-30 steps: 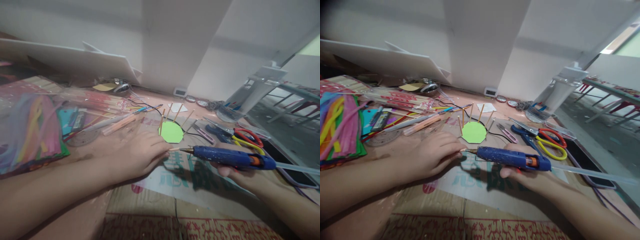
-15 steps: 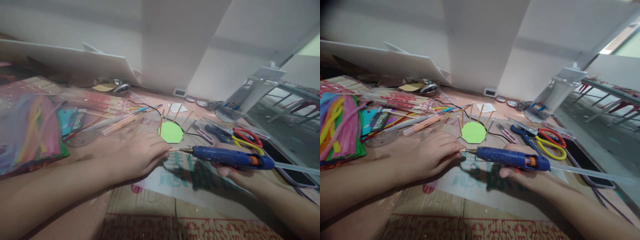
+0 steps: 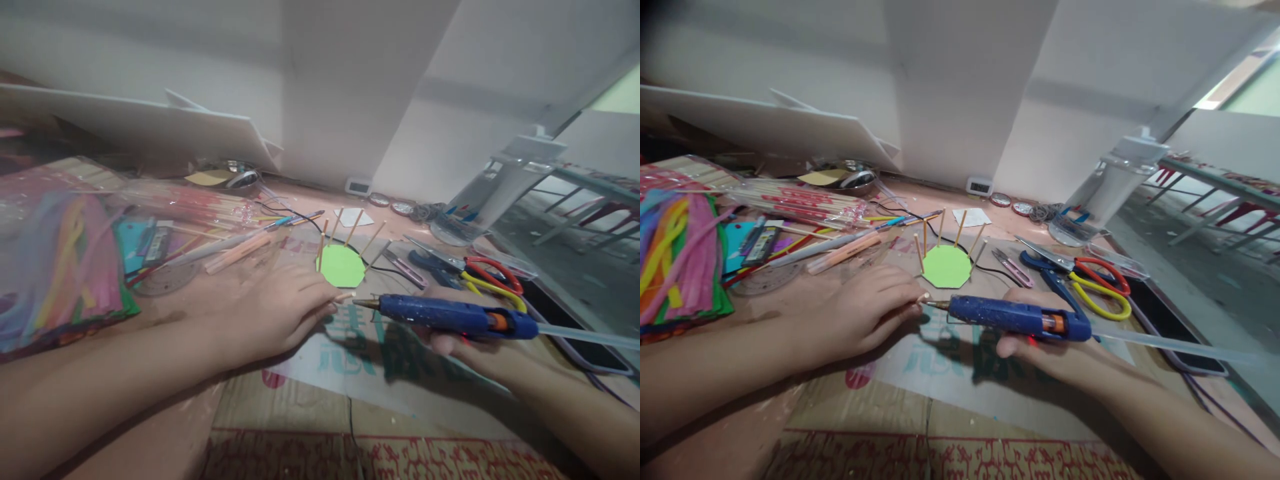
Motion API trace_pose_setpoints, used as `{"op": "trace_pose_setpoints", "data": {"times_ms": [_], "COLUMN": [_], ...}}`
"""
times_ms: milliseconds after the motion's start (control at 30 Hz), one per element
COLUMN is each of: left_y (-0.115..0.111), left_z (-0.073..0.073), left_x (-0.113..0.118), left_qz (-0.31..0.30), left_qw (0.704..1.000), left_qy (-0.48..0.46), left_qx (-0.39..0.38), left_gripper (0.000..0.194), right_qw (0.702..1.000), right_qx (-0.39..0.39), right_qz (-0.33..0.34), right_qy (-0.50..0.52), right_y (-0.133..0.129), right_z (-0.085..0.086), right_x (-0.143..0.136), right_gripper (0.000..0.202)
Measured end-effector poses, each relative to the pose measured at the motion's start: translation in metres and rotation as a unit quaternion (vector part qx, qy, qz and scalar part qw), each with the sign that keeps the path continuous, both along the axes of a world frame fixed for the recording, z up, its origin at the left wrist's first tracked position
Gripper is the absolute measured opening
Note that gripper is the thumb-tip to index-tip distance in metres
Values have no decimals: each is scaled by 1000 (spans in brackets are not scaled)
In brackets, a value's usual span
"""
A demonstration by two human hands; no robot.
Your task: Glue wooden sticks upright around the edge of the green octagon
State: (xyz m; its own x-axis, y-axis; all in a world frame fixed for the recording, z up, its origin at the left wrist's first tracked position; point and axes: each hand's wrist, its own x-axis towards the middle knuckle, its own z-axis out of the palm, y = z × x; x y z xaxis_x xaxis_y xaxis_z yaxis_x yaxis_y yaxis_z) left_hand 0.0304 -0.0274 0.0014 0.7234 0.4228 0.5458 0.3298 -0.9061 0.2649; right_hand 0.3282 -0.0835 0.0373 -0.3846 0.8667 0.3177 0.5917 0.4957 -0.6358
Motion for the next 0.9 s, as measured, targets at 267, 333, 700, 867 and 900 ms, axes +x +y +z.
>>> {"op": "trace_pose_setpoints", "data": {"times_ms": [267, 333, 700, 867, 900], "left_y": [-1, -3, -6, -5, -5], "left_z": [-4, -2, 1, -1, -1], "left_x": [1, 2, 5, 7, 7], "left_qz": [10, 10, -61, -103, -103], "left_qw": [998, 998, 982, 976, 976], "left_qy": [-11, -25, -73, -98, -102], "left_qx": [-58, -62, -165, -164, -163], "left_gripper": [26, 24, 19, 30, 30], "right_qw": [950, 933, 957, 958, 957], "right_qx": [-44, -24, -55, -113, -124], "right_qz": [-80, -135, -284, -259, -259], "right_qy": [299, 333, 17, -39, -48], "right_y": [4, 16, 164, 213, 217], "right_z": [34, 49, 51, 9, 2], "right_x": [4, 7, 23, 19, 20], "right_gripper": [41, 35, 30, 32, 34]}}
